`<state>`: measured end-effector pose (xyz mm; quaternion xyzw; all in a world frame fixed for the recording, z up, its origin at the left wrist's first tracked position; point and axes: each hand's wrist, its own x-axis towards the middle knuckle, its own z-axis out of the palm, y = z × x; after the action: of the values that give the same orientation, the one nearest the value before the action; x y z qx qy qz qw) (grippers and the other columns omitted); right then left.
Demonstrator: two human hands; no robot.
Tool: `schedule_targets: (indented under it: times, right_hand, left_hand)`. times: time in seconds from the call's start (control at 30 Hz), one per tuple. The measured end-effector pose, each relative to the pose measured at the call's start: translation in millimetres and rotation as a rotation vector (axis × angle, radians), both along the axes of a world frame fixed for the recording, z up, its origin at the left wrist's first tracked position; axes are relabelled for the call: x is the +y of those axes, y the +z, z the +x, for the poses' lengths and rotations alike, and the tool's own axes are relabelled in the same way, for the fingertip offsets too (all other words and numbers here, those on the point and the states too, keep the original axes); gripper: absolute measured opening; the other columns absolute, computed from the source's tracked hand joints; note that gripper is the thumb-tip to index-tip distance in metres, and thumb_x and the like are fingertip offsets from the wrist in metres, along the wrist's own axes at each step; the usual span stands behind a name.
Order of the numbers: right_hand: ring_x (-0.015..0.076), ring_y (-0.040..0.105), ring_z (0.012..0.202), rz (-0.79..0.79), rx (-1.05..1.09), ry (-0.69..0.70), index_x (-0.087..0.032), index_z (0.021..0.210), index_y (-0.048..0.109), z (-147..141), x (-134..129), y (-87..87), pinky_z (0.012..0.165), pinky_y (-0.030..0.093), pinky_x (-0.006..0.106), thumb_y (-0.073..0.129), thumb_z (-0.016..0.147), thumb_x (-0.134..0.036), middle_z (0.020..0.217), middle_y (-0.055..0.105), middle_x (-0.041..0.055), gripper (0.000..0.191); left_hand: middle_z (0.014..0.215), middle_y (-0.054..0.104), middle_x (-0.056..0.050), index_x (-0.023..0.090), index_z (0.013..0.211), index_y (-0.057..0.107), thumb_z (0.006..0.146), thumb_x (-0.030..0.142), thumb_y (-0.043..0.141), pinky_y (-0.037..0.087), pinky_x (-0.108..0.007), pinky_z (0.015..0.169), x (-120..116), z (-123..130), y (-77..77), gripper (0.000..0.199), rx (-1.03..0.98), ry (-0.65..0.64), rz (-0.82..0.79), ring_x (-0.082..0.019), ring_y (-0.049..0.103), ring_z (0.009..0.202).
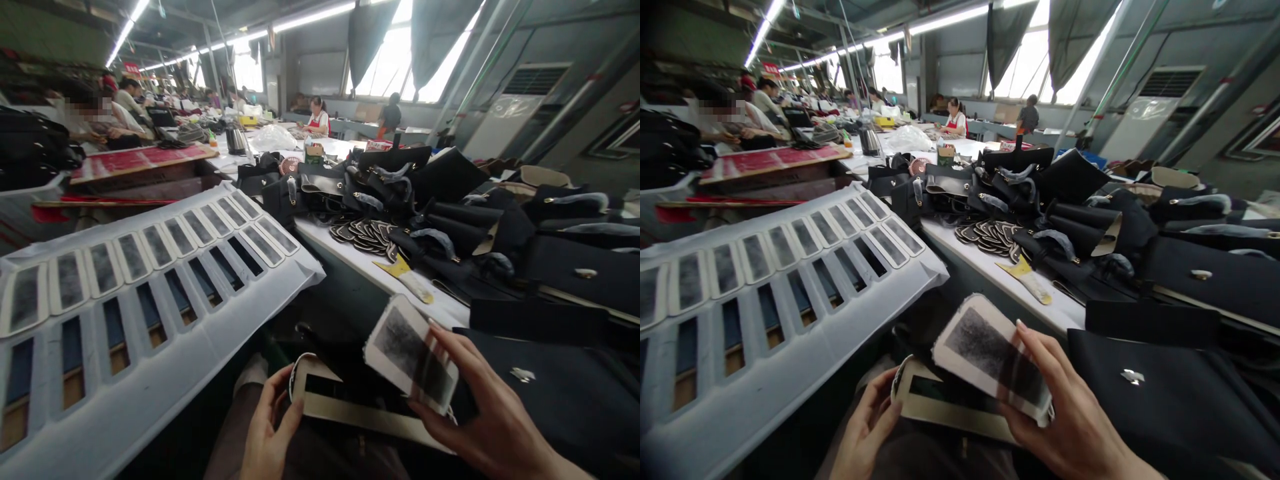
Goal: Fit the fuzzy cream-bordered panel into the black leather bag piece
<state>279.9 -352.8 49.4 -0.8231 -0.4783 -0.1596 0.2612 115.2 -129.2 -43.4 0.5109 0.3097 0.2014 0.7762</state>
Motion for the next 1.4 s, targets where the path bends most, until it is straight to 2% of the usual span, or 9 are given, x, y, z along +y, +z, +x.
schedule_targets:
  times: [0.17,0.33,0.57,0.77,0.9,1.03,1.13,1.23,1.4]
  right_hand:
    - [0.0278,0.062,0.109,-0.242,-0.183,0.052,-0.022,0.154,0.025,-4.1,-14.7,-14.0,0.087,0.061,0.036,0.056,0.090,-0.025,0.133,0.053,0.0139,0.071]
    - [0.0312,0.062,0.108,-0.415,-0.276,0.069,-0.021,0.154,0.029,-1.6,-3.8,-7.1,0.077,0.064,0.038,0.049,0.090,-0.027,0.138,0.052,0.0158,0.068]
    - [0.0319,0.062,0.097,-0.388,-0.412,0.009,-0.011,0.155,0.020,6.5,6.2,-2.9,0.070,0.062,0.042,0.046,0.092,-0.025,0.124,0.057,0.0201,0.070]
    - [0.0334,0.063,0.089,-0.348,-0.520,-0.101,-0.010,0.156,0.017,-3.2,8.0,-6.7,0.063,0.060,0.045,0.048,0.092,-0.022,0.118,0.059,0.0235,0.072]
    - [0.0307,0.065,0.101,-0.365,-0.295,0.001,-0.014,0.154,0.025,-4.6,6.8,-11.0,0.075,0.064,0.039,0.051,0.088,-0.026,0.128,0.054,0.0203,0.073]
    - [0.0289,0.058,0.122,-0.386,0.056,0.077,-0.025,0.155,0.021,2.9,0.5,-11.0,0.093,0.058,0.038,0.058,0.078,-0.019,0.143,0.047,0.0143,0.085]
    - [0.0302,0.043,0.136,-0.394,0.445,0.126,-0.033,0.155,0.019,14.1,-4.6,-5.7,0.106,0.045,0.046,0.062,0.075,-0.018,0.153,0.039,0.0090,0.092]
    - [0.0315,0.044,0.135,-0.375,0.829,0.159,-0.032,0.150,0.036,21.8,-1.8,4.7,0.110,0.040,0.047,0.068,0.072,-0.020,0.151,0.042,0.0082,0.085]
    - [0.0295,0.045,0.135,-0.494,0.876,0.220,-0.027,0.140,0.052,15.3,22.1,24.3,0.114,0.034,0.039,0.068,0.064,-0.014,0.149,0.045,0.0071,0.079]
  left_hand:
    - [0.118,0.068,-0.009,0.021,0.113,0.066,0.077,0.057,0.070,0.051,-0.038,0.096,-0.3,0.2,11.5,0.051,0.055,0.009,0.034,-0.032,0.062,0.114]
    - [0.111,0.070,-0.004,0.023,0.107,0.067,0.086,0.055,0.061,0.045,-0.031,0.094,2.4,2.1,15.5,0.039,0.068,0.014,0.032,-0.024,0.062,0.107]
    - [0.102,0.070,-0.002,0.023,0.102,0.065,0.087,0.053,0.061,0.045,-0.027,0.084,5.1,7.2,11.5,0.034,0.041,0.006,0.035,-0.021,0.061,0.095]
    - [0.115,0.064,-0.009,0.021,0.109,0.057,0.082,0.058,0.064,0.046,-0.038,0.091,5.3,7.4,-10.6,0.046,0.038,-0.038,0.086,-0.029,0.060,0.109]
    - [0.134,0.053,-0.010,0.025,0.119,0.055,0.082,0.047,0.067,0.032,-0.051,0.110,11.0,6.4,-3.7,0.045,0.152,-0.043,0.534,-0.032,0.046,0.129]
    - [0.144,0.048,-0.006,0.028,0.100,0.066,0.076,0.028,0.067,0.017,-0.057,0.118,18.2,18.1,22.5,0.024,0.266,-0.356,0.953,-0.033,0.032,0.141]
    - [0.143,0.051,-0.004,0.027,0.087,0.070,0.075,0.023,0.062,0.010,-0.057,0.120,18.9,32.5,32.0,0.015,0.365,-0.480,1.060,-0.031,0.034,0.141]
    - [0.146,0.050,-0.004,0.028,0.096,0.073,0.077,0.021,0.057,0.012,-0.059,0.119,17.8,41.6,27.5,0.026,0.390,-0.507,1.131,-0.030,0.034,0.142]
    - [0.149,0.047,-0.006,0.032,0.128,0.064,0.075,0.019,0.055,0.013,-0.065,0.117,21.9,41.4,20.1,0.055,0.402,-0.521,1.207,-0.033,0.034,0.142]
